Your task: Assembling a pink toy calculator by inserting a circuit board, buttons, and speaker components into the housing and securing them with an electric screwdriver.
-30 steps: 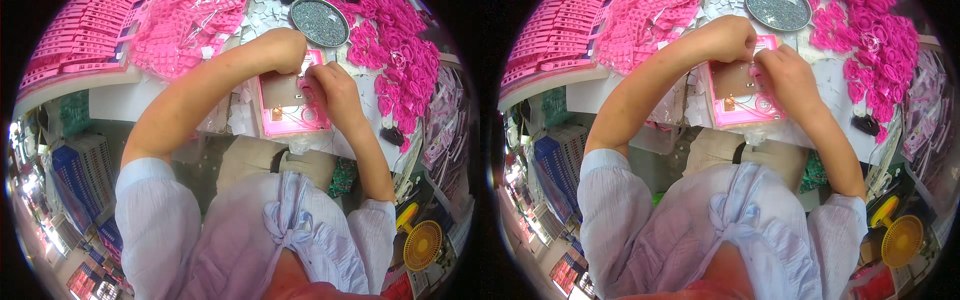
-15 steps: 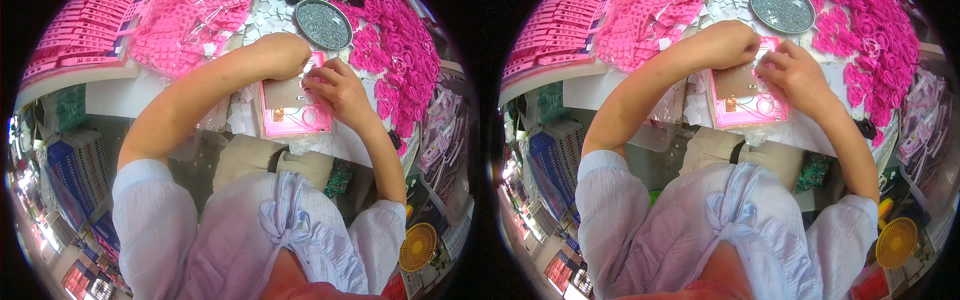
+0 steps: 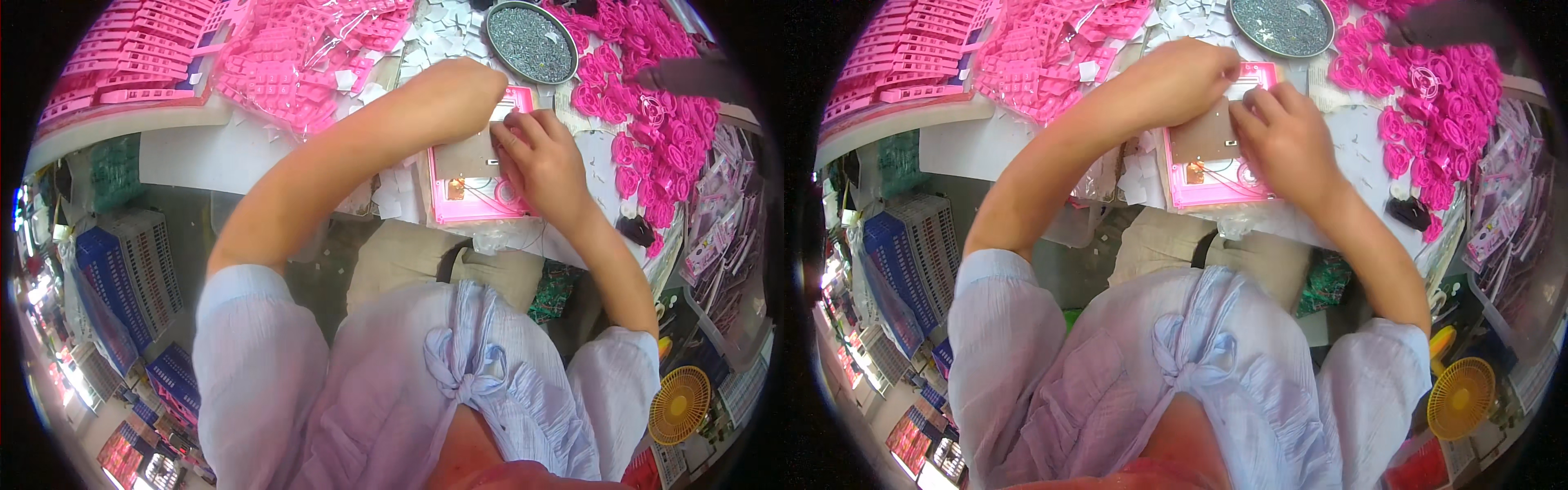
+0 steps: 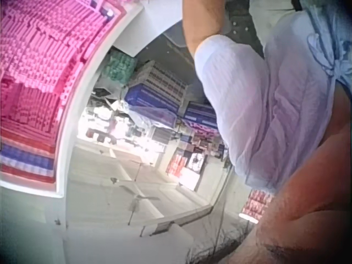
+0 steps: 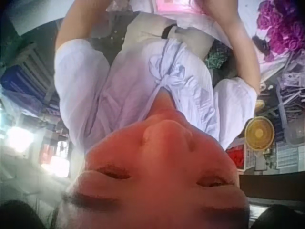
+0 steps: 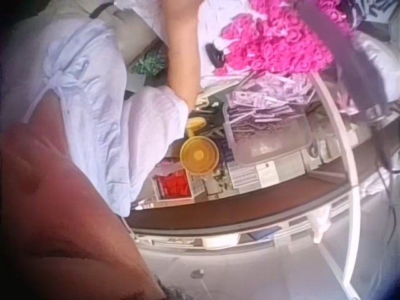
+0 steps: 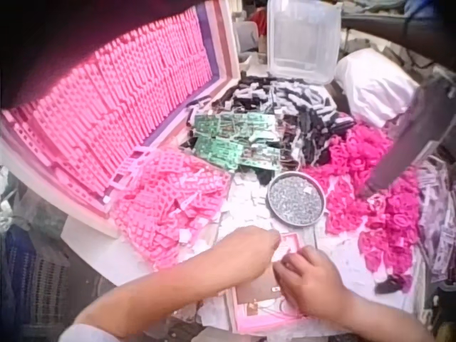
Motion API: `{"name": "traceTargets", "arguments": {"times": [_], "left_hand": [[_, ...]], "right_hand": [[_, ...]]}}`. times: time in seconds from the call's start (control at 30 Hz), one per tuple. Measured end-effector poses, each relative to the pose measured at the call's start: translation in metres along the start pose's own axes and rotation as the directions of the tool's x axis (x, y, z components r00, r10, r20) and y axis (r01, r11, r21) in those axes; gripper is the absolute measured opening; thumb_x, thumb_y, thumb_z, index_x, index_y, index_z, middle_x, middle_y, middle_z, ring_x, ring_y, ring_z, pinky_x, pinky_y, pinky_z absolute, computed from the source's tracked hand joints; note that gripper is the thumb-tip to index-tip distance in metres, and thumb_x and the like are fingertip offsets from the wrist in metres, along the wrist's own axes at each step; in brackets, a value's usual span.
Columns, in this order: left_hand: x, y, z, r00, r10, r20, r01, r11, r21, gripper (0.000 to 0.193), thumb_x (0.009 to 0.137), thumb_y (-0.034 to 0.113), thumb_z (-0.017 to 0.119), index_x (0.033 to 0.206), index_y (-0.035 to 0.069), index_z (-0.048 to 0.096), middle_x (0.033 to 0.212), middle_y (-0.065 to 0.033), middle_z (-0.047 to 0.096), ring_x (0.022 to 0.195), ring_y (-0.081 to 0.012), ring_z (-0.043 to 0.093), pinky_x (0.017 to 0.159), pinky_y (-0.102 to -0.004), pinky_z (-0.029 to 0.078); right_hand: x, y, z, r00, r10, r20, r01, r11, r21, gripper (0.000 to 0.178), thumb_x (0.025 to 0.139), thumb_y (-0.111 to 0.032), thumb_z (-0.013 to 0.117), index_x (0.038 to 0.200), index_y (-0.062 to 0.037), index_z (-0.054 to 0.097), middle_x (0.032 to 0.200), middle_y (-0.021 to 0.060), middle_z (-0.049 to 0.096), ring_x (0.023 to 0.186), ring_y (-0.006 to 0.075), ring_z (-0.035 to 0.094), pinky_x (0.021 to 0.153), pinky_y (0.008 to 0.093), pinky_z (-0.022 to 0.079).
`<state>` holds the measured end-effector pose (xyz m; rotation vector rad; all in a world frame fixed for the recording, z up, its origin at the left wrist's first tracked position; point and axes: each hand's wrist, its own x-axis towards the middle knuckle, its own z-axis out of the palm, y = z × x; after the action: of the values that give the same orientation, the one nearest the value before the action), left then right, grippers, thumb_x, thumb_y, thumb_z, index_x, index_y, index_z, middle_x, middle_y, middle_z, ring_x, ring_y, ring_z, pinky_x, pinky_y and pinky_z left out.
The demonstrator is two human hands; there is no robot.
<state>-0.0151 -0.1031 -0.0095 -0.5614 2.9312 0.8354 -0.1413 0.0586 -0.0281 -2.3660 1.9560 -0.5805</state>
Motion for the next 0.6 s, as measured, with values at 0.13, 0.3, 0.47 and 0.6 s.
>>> {"name": "traceTargets", "arguments": {"times": [0.13, 0.3, 0.47, 0.6], "left_hand": [[-0.033, -0.011, -0.015, 0.873, -0.258, -0.413, 0.162, 0.954, -0.252, 0.030, 0.090, 0.027, 0.066, 0.098, -0.001, 0.073, 0.089, -0.0193, 0.072, 0.086, -0.0368, 0.071, 0.077, -0.0462, 0.054], [-0.028, -0.038, 0.029, 0.832, -0.236, -0.502, 0.168, 0.970, -0.177, 0.028, 0.081, 0.031, 0.075, 0.097, 0.008, 0.077, 0.093, -0.0138, 0.072, 0.087, -0.0326, 0.067, 0.078, -0.0441, 0.050], [-0.025, -0.026, 0.034, 0.715, 0.032, -0.698, -0.034, 0.999, 0.011, 0.017, 0.083, 0.022, 0.073, 0.097, 0.012, 0.078, 0.090, -0.0033, 0.072, 0.080, -0.0228, 0.064, 0.084, -0.0388, 0.039], [-0.033, -0.018, 0.039, 0.755, 0.050, -0.654, -0.181, 0.974, -0.134, 0.012, 0.088, 0.016, 0.071, 0.097, 0.011, 0.076, 0.085, -0.0032, 0.073, 0.075, -0.0196, 0.063, 0.081, -0.0375, 0.038]], "right_hand": [[-0.003, -0.016, -0.001, 0.995, 0.085, 0.058, -0.075, 0.986, -0.148, 0.041, 0.075, -0.013, 0.071, 0.114, -0.0050, 0.064, 0.108, 0.0052, 0.060, 0.098, 0.0264, 0.057, 0.085, 0.0396, 0.048], [-0.011, -0.021, -0.001, 0.994, 0.111, -0.007, -0.112, 0.990, -0.089, 0.040, 0.076, -0.012, 0.070, 0.115, -0.0044, 0.065, 0.109, 0.0060, 0.062, 0.099, 0.0283, 0.057, 0.084, 0.0414, 0.049], [-0.001, 0.005, -0.018, 0.980, 0.170, -0.102, -0.142, 0.961, 0.238, 0.030, 0.083, -0.009, 0.068, 0.112, -0.0046, 0.068, 0.102, 0.0100, 0.067, 0.089, 0.0301, 0.062, 0.076, 0.0417, 0.052], [0.027, 0.012, -0.013, 0.932, 0.353, -0.086, -0.231, 0.759, 0.609, 0.021, 0.088, -0.011, 0.069, 0.108, -0.0046, 0.070, 0.097, 0.0130, 0.069, 0.078, 0.0275, 0.066, 0.068, 0.0374, 0.054]]}}
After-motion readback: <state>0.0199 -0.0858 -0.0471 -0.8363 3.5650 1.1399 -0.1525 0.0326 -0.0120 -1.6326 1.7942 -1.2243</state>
